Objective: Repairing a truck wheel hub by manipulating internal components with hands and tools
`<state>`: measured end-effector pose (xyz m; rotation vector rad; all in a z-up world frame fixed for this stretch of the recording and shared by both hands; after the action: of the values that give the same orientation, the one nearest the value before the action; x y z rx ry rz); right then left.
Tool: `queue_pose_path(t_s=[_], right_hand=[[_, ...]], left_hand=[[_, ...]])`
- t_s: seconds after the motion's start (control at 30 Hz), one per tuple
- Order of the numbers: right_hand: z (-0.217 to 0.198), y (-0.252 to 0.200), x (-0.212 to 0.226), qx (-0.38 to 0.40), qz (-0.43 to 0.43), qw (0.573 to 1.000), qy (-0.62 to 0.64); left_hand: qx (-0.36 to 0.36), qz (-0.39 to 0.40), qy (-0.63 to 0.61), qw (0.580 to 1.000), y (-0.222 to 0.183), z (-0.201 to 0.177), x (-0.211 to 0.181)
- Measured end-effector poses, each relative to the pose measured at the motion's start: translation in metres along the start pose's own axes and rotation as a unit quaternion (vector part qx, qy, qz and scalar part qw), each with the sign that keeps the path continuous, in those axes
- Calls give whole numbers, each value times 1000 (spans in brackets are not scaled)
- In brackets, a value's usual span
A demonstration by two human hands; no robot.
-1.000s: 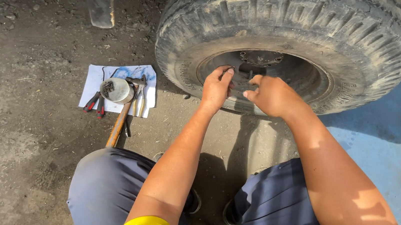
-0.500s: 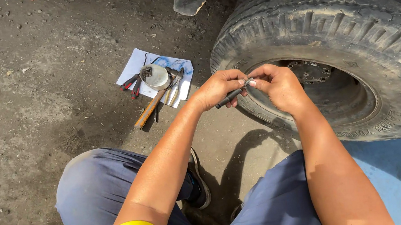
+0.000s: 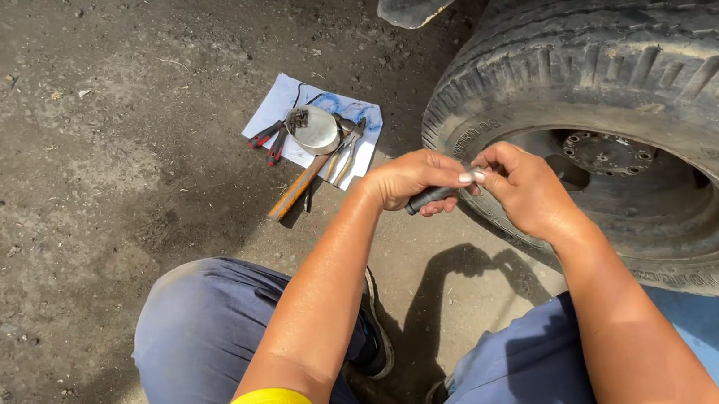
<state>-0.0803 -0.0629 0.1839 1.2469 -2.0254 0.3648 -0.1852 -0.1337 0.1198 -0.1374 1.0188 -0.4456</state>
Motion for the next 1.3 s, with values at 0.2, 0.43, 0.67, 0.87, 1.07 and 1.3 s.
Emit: queue_pose_path(t_s=[0.2, 0.43, 0.67, 0.87, 1.07, 1.3], right_hand=[[-21, -18, -11, 3, 27, 999, -28], [-89, -62, 75, -153, -47, 985, 69], [-57, -50, 170, -93, -135, 984, 68], [-5, 13, 133, -75, -129, 985, 86], [73, 27, 51, 112, 161, 976, 94], [156, -133, -208, 89, 390, 905, 148]], left_hand=[[-4, -2, 172, 985, 17, 15, -7], [-202, -57, 541, 814, -106, 61, -60], [-297, 147, 354, 874, -167, 97, -95], [-378, 231, 288, 849, -178, 35, -99], [-544, 10, 147, 826, -84, -222, 77], [-665, -154, 209, 701, -54, -408, 154]])
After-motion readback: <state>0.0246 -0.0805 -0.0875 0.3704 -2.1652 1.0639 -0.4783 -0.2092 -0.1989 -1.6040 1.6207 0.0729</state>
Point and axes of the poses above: each hand's wrist, its own y-axis towards the middle knuckle, its own z-axis out of the palm, x = y × z, the point moved 9 cm from there along y, towards the middle knuckle, and after that the axes turned 10 degrees about -z, right-handed, at the moved point
